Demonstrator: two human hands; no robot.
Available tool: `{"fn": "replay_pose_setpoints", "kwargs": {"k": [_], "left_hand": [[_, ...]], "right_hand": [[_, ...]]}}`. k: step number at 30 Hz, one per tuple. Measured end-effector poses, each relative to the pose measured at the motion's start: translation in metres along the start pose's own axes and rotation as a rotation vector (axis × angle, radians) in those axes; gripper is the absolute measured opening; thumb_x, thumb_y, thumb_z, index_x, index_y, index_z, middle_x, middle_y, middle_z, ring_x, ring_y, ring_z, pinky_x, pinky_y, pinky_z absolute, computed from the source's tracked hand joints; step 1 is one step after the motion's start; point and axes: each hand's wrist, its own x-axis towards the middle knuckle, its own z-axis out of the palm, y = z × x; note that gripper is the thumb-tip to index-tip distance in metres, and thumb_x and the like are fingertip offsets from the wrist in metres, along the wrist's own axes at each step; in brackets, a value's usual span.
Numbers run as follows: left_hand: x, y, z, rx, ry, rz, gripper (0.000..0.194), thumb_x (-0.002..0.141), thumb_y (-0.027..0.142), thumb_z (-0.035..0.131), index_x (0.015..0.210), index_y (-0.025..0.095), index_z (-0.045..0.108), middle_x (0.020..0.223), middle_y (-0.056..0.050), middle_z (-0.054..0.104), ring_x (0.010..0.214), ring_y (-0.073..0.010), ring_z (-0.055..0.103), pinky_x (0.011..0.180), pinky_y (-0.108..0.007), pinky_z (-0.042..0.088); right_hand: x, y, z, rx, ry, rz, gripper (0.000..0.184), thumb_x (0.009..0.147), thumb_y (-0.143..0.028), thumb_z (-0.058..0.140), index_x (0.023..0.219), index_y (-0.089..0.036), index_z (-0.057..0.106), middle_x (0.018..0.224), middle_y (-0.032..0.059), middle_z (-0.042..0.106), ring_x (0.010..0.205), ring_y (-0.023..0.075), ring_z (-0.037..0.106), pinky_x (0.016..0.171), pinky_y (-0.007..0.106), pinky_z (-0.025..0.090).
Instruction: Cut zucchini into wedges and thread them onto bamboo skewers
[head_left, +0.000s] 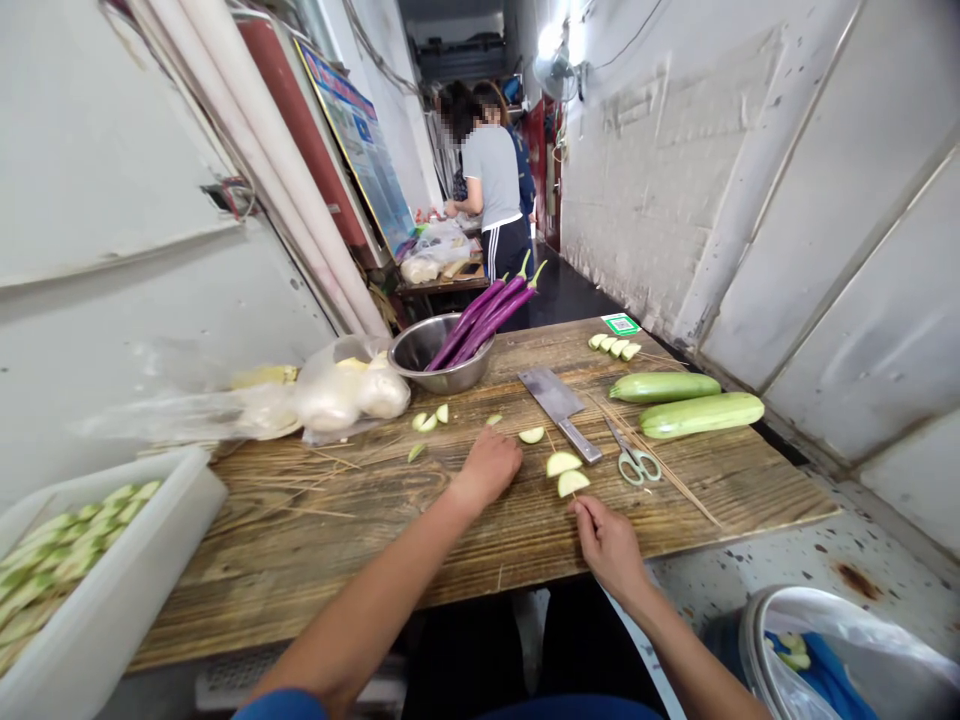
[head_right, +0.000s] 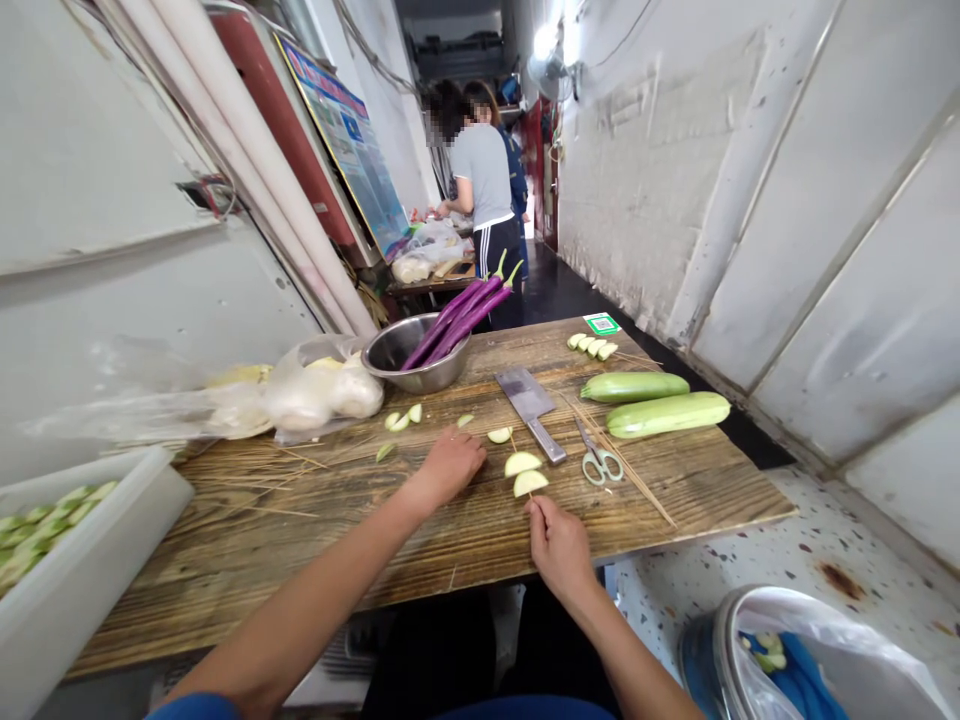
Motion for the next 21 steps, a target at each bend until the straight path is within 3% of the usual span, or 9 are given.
{"fn": "replay_pose_setpoints", "kwargs": {"k": [5, 7, 9, 12, 16, 21], "left_hand": [[-0.018, -0.004, 0.004, -0.172, 0.001, 0.201, 0.026, 0.086, 0.015, 0.037, 0.094, 0.017, 0.062, 0.113, -0.009, 0.058, 0.102, -0.0196, 0.051, 0.094, -0.033, 0.030], [-0.024, -0.003, 0.007, -0.247, 0.051, 0.100, 0.031, 0.088, 0.017, 0.033, 0.105, 0.019, 0.058, 0.114, -0.008, 0.058, 0.100, -0.0179, 0.052, 0.092, -0.032, 0.031], [-0.025, -0.001, 0.009, -0.261, 0.108, -0.153, 0.032, 0.089, 0.025, 0.034, 0.112, 0.018, 0.055, 0.105, -0.010, 0.061, 0.096, -0.0211, 0.052, 0.089, -0.036, 0.032], [-0.022, 0.004, 0.009, -0.209, 0.121, -0.445, 0.036, 0.084, 0.040, 0.044, 0.104, 0.015, 0.060, 0.098, -0.015, 0.060, 0.098, -0.0290, 0.048, 0.087, -0.043, 0.029], [-0.013, 0.009, 0.005, -0.234, 0.081, -0.482, 0.032, 0.075, 0.045, 0.056, 0.089, 0.018, 0.064, 0.100, -0.013, 0.057, 0.101, -0.0307, 0.045, 0.085, -0.043, 0.029], [-0.008, 0.012, 0.007, -0.487, 0.133, -0.491, 0.012, 0.072, 0.026, 0.061, 0.081, 0.020, 0.061, 0.086, -0.006, 0.061, 0.088, -0.0226, 0.052, 0.080, -0.037, 0.034]], "right_hand": [[0.000, 0.002, 0.002, 0.005, 0.013, 0.002, 0.028, 0.090, -0.028, 0.033, 0.085, -0.017, 0.058, 0.074, 0.0043, 0.065, 0.065, 0.0162, 0.062, 0.063, 0.024, 0.042], [0.000, 0.002, 0.002, 0.002, 0.012, 0.003, 0.028, 0.090, -0.028, 0.033, 0.085, -0.017, 0.058, 0.074, 0.0045, 0.065, 0.063, 0.0160, 0.061, 0.061, 0.024, 0.042], [0.000, 0.001, 0.002, 0.000, 0.012, 0.000, 0.029, 0.089, -0.028, 0.033, 0.084, -0.017, 0.059, 0.073, 0.0045, 0.065, 0.062, 0.0158, 0.061, 0.060, 0.023, 0.042], [0.001, 0.000, 0.001, -0.010, 0.021, -0.003, 0.029, 0.089, -0.028, 0.032, 0.084, -0.017, 0.059, 0.073, 0.0047, 0.066, 0.063, 0.0159, 0.062, 0.061, 0.023, 0.043], [0.001, -0.001, 0.000, -0.032, 0.016, -0.007, 0.029, 0.090, -0.028, 0.032, 0.084, -0.017, 0.058, 0.072, 0.0039, 0.065, 0.063, 0.0161, 0.062, 0.061, 0.024, 0.043], [0.000, 0.000, 0.001, -0.013, 0.017, -0.010, 0.028, 0.090, -0.028, 0.032, 0.084, -0.017, 0.057, 0.070, 0.0035, 0.064, 0.063, 0.0162, 0.061, 0.062, 0.024, 0.043]]}}
